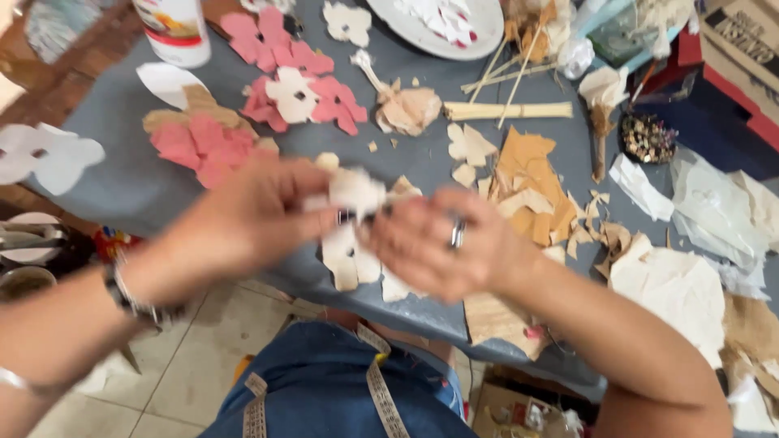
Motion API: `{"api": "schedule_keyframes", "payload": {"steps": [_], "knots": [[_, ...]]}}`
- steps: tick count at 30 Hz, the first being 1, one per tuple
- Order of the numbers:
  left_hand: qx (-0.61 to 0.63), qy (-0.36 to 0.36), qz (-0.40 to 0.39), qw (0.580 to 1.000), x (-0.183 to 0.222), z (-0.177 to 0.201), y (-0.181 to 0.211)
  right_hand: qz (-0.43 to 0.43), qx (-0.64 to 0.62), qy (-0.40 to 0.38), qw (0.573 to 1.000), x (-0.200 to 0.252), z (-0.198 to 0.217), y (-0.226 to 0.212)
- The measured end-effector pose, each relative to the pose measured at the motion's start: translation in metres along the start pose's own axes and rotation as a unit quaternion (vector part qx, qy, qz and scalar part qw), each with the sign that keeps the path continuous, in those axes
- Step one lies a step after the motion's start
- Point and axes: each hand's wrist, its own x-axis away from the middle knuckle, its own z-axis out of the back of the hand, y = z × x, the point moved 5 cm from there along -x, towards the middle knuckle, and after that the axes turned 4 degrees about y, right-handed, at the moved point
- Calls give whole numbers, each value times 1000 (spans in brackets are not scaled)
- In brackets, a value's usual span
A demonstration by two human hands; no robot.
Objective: Cutting fabric into petal shapes and assembling them into decorative flowers using scissors and glue.
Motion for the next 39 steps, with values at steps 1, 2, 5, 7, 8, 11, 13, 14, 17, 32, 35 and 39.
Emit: {"api": "schedule_keyframes", "payload": {"steps": [1, 2, 5, 7, 8, 11, 13, 14, 17, 32, 35, 39], "knots": [[109, -11, -79, 991, 5, -14, -13, 10, -38, 1, 999, -7, 7, -6], [218, -27, -155, 963, 13, -28, -27, 17, -80, -1, 997, -13, 16, -14], [233, -1, -134, 963, 49, -49, -28, 35, -122, -9, 992, -15, 35, -34], [246, 14, -158, 956, 67, -63, -32, 3, -148, -19, 989, -29, 54, -40], [256, 27, -182, 949, 76, -69, -32, -31, -171, -29, 984, -36, 62, -41], [371, -43, -189, 908, 92, -93, -34, -194, -279, -94, 936, -13, 76, -66], [361, -37, -177, 915, 94, -109, -44, -291, -331, -126, 889, 5, 80, -91], [350, -30, -166, 921, 95, -119, -49, -381, -378, -156, 829, 20, 80, -102], [333, -65, -133, 931, 95, -130, -57, -477, -327, -125, 807, 23, 85, -128], [312, -59, -105, 942, 100, -222, -92, -468, -241, -82, 846, 68, 110, -207], [325, -65, -89, 939, 98, -233, -85, -450, -227, -79, 860, 84, 118, -218], [392, -120, 82, 908, 99, -273, -107, -449, -185, -172, 857, 115, 111, -242]]}}
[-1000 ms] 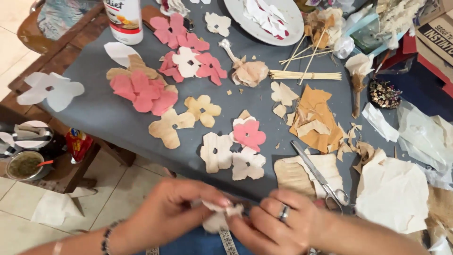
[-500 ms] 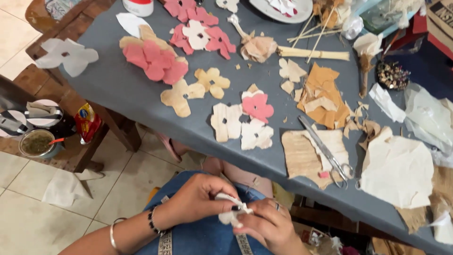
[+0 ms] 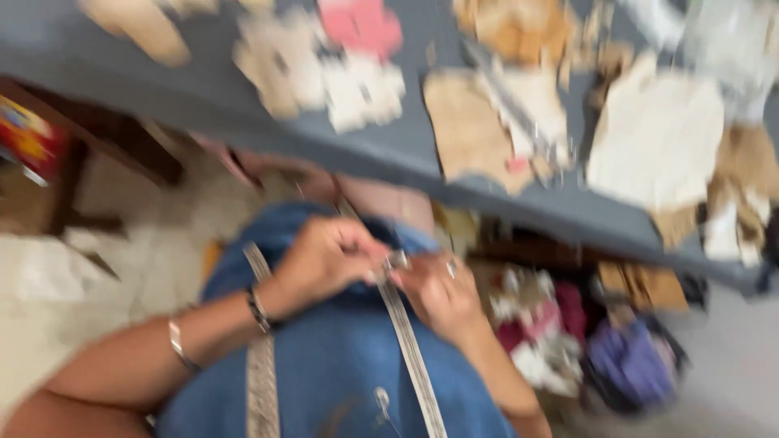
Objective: Cutting fabric into petal shapes and assembling them into decorative flowers using scissors and glue.
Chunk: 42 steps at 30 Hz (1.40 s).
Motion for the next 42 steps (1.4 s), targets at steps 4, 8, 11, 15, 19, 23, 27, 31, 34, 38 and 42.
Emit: {"api": "schedule_keyframes", "payload": {"steps": [4, 8, 11, 15, 19, 23, 27, 31, 34, 38, 42], "knots": [[-26, 35, -45, 998, 2, 4, 17, -57, -94, 124, 986, -13, 6, 4], [-57, 30, -72, 995, -1, 11, 27, -177, -201, 84, 960, -14, 8, 13], [-87, 38, -93, 991, 3, 15, 23, -240, -266, 96, 928, -7, 5, 21], [-114, 53, -124, 984, 10, 19, 38, -340, -342, 135, 865, 7, -10, 30], [-139, 58, -157, 976, 13, 21, 48, -417, -389, 102, 815, 7, -24, 27], [-147, 51, -192, 969, 16, 17, 60, -452, -453, 91, 763, 16, -36, 36], [-144, 44, -203, 968, 17, 17, 56, -424, -502, 108, 746, 21, -43, 42], [-135, 46, -209, 967, 18, 16, 56, -403, -453, 108, 788, 15, -35, 37], [-138, 45, -215, 966, 17, 14, 53, -337, -257, 113, 899, 8, -19, 27], [-135, 53, -227, 963, 23, 7, 57, -130, -44, 173, 975, -8, -10, 8], [-113, 55, -223, 967, 21, 12, 59, -112, -49, 187, 975, -8, -9, 9]]}}
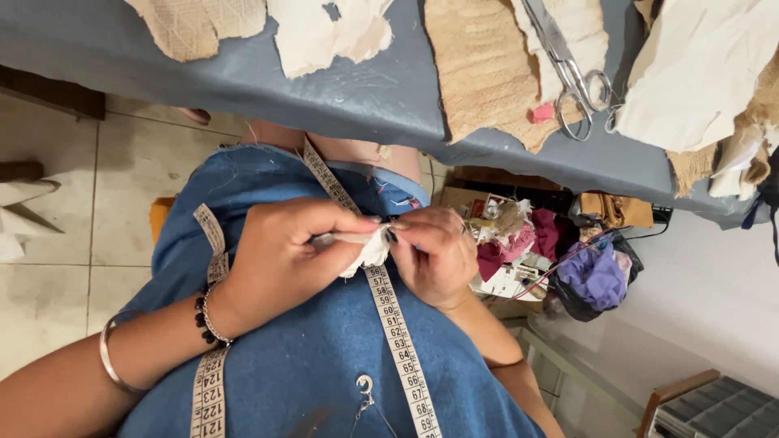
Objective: Cutting fabric into petal shapes and assembling them into decorative flowers using scissors and glue.
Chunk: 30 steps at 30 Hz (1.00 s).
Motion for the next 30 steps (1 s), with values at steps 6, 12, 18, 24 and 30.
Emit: {"api": "schedule_keyframes", "payload": {"steps": [6, 12, 18, 24, 30], "knots": [[-19, 16, 36, 999, -5, 8, -1, -203, -209, -1, 956, 6, 6, 18], [-11, 48, 92, 995, -2, 8, -14, -197, -254, -95, 942, -13, 1, -2], [-7, -13, 125, 992, -1, 6, -15, -160, -192, -129, 960, -16, 7, -3], [-35, -158, 187, 969, 0, -2, -13, -82, -147, -199, 966, -18, 10, -12], [-72, -138, 155, 976, 0, -4, -11, 82, -54, -166, 981, -24, 17, -18]]}}
